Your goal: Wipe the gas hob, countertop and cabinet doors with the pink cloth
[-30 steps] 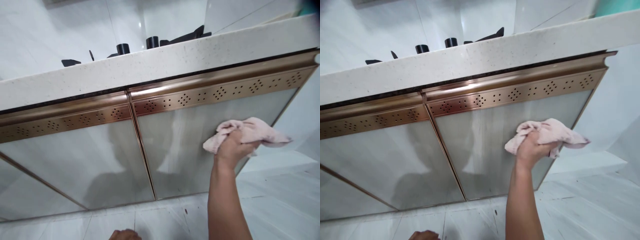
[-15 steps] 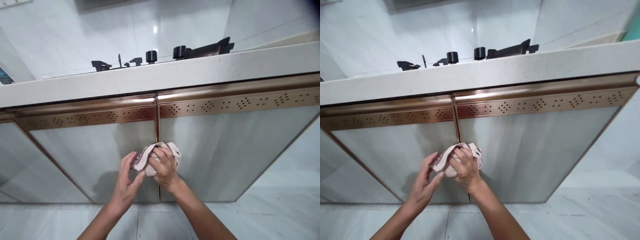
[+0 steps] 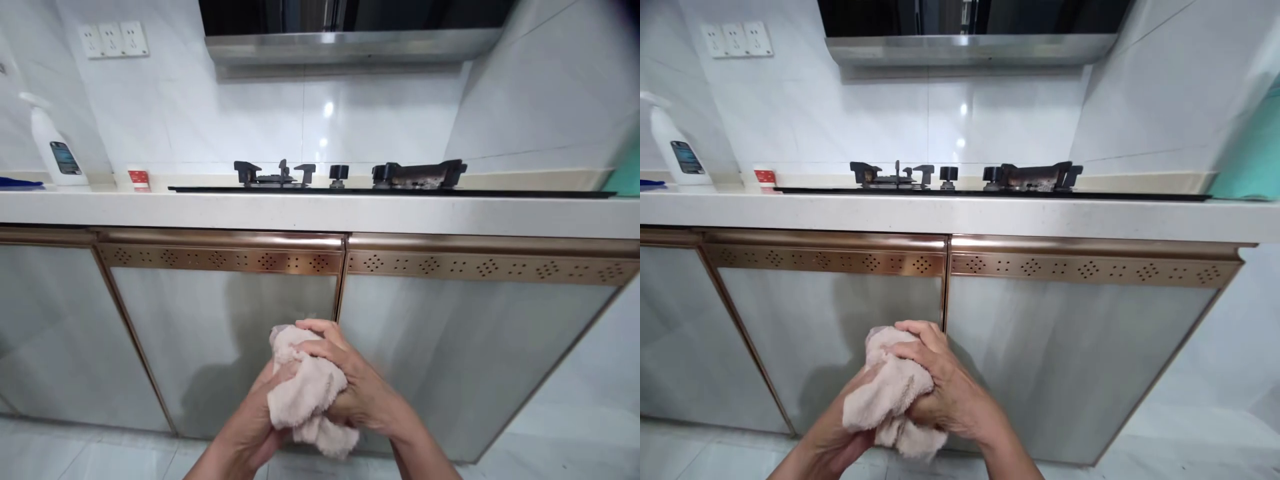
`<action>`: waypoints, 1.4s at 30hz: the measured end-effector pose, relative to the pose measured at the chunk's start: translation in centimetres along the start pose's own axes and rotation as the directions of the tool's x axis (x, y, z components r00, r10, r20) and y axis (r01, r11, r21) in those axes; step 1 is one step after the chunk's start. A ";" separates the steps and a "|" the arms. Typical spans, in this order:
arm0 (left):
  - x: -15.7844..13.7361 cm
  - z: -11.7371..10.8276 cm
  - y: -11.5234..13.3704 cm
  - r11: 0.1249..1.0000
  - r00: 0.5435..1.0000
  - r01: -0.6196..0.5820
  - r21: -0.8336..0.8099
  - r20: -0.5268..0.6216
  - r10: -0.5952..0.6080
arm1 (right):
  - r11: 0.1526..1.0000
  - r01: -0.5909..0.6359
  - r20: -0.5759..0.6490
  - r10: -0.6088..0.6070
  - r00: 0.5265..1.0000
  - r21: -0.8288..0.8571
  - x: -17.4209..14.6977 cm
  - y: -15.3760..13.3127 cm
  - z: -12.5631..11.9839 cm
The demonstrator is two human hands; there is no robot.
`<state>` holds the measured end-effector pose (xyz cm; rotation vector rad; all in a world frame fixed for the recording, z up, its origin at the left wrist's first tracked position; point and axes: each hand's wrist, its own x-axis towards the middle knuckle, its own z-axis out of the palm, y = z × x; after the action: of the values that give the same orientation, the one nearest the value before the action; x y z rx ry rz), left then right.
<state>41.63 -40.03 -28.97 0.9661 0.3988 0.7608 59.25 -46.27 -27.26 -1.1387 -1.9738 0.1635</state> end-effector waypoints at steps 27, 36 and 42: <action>9.6 15.7 10.8 -0.660 0.300 -0.330 0.675 0.737 0.605 | 0.871 0.170 -0.730 -0.481 0.486 -0.461 6.8 -2.2 -6.8; 6.6 4.5 20.9 -0.644 0.379 -0.358 0.676 0.735 0.562 | 0.589 -0.155 -0.482 -0.451 0.751 -0.793 11.4 -3.6 -8.6; 7.3 0.4 22.9 -0.563 0.424 -0.118 0.818 0.554 0.717 | 0.537 -0.044 -0.294 -0.390 0.873 -0.843 14.7 -7.9 -7.8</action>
<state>37.69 -27.00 -9.11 2.8853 1.0095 1.8236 56.03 -41.68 -9.70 -1.3457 -1.6925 -1.2092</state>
